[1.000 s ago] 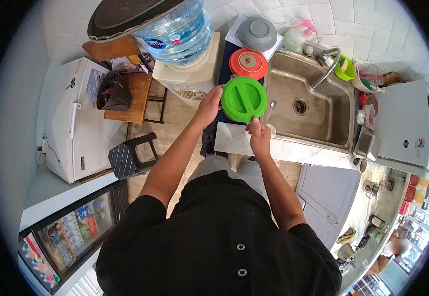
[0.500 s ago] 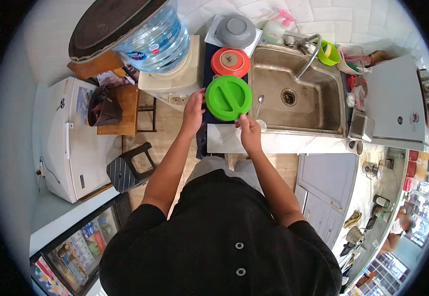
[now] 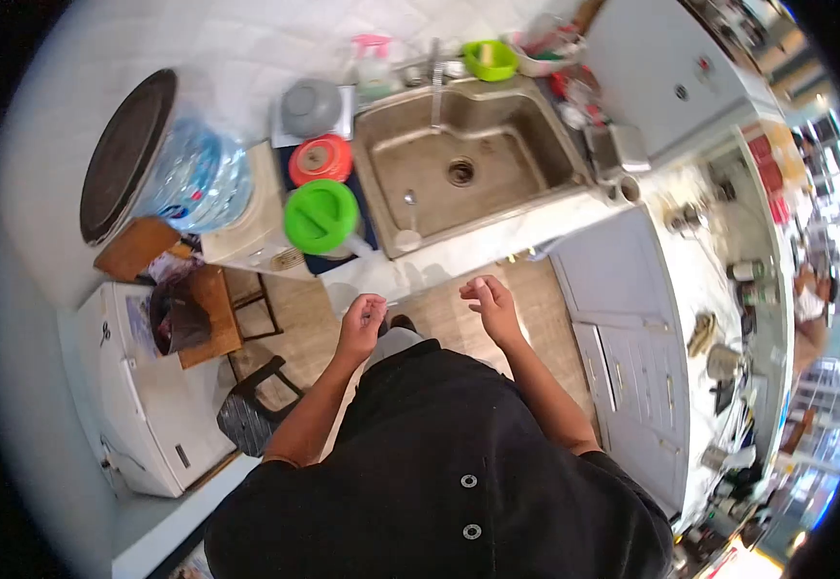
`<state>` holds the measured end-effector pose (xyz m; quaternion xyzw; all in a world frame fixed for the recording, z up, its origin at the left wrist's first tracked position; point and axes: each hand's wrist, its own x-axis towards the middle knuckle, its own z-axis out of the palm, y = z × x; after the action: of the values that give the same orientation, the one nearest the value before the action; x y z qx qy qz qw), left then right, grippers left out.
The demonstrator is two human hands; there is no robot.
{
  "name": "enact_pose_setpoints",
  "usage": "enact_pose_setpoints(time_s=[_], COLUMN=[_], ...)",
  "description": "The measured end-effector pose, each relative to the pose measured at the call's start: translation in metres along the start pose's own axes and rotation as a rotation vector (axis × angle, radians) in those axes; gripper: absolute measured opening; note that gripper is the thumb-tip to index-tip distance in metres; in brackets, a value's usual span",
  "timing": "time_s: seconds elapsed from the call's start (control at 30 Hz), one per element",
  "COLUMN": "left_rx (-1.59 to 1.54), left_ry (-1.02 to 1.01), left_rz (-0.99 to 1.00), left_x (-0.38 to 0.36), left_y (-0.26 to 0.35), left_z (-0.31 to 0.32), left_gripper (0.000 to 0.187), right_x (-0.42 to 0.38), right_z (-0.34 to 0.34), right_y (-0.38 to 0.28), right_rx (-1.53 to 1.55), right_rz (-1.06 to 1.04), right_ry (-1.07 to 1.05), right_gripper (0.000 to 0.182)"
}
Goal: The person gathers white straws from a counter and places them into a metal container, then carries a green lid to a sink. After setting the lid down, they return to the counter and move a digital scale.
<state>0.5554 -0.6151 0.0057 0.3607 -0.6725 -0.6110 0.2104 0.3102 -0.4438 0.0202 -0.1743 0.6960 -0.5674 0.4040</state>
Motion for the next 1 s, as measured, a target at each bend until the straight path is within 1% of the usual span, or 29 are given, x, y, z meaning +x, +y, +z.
enact_pose_setpoints(time_s=[0.07, 0.1, 0.17, 0.3, 0.37, 0.47, 0.6, 0.67, 0.8, 0.87, 1.0], left_rx=[-0.056, -0.047, -0.055, -0.067, -0.056, -0.035, 0.014, 0.093, 0.099, 0.097, 0.121], left_ry=[-0.099, -0.138, -0.236, -0.417, -0.482, -0.596, -0.723, -0.866, -0.997, -1.032, -1.164], left_rz=[-0.096, -0.094, -0.014, 0.002, -0.038, -0.025, -0.021, -0.015, -0.051, 0.024, 0.02], left_x=[0.003, 0.003, 0.004, -0.005, -0.013, -0.023, -0.033, -0.029, -0.015, -0.01, -0.009], left_y=[0.0, 0.005, 0.017, 0.024, 0.021, 0.015, 0.042, 0.048, 0.049, 0.051, 0.067], left_z=[0.037, 0.057, 0.106, 0.205, 0.251, 0.309, 0.372, 0.401, 0.467, 0.5, 0.563], left_gripper=[0.02, 0.02, 0.021, 0.022, 0.022, 0.022, 0.021, 0.024, 0.024, 0.022, 0.022], right_x=[-0.037, -0.052, -0.081, -0.136, -0.16, -0.188, -0.216, -0.22, -0.225, -0.229, -0.248], right_z=[-0.037, -0.055, -0.091, -0.164, -0.199, -0.243, -0.285, -0.303, -0.333, -0.344, -0.37], right_y=[-0.004, -0.003, 0.009, 0.031, 0.042, 0.061, 0.069, 0.075, 0.088, 0.085, 0.088], right_rx=[0.096, 0.116, 0.148, 0.192, 0.221, 0.287, 0.348, 0.367, 0.425, 0.45, 0.499], right_rz=[0.067, 0.089, 0.088, 0.06, 0.06, 0.07, 0.075, 0.069, 0.04, 0.051, 0.07], right_ry=[0.012, 0.036, 0.101, 0.241, 0.339, 0.482, 0.629, 0.685, 0.786, 0.844, 0.923], right_gripper=[0.036, 0.034, 0.034, 0.033, 0.033, 0.034, 0.035, 0.034, 0.032, 0.031, 0.03])
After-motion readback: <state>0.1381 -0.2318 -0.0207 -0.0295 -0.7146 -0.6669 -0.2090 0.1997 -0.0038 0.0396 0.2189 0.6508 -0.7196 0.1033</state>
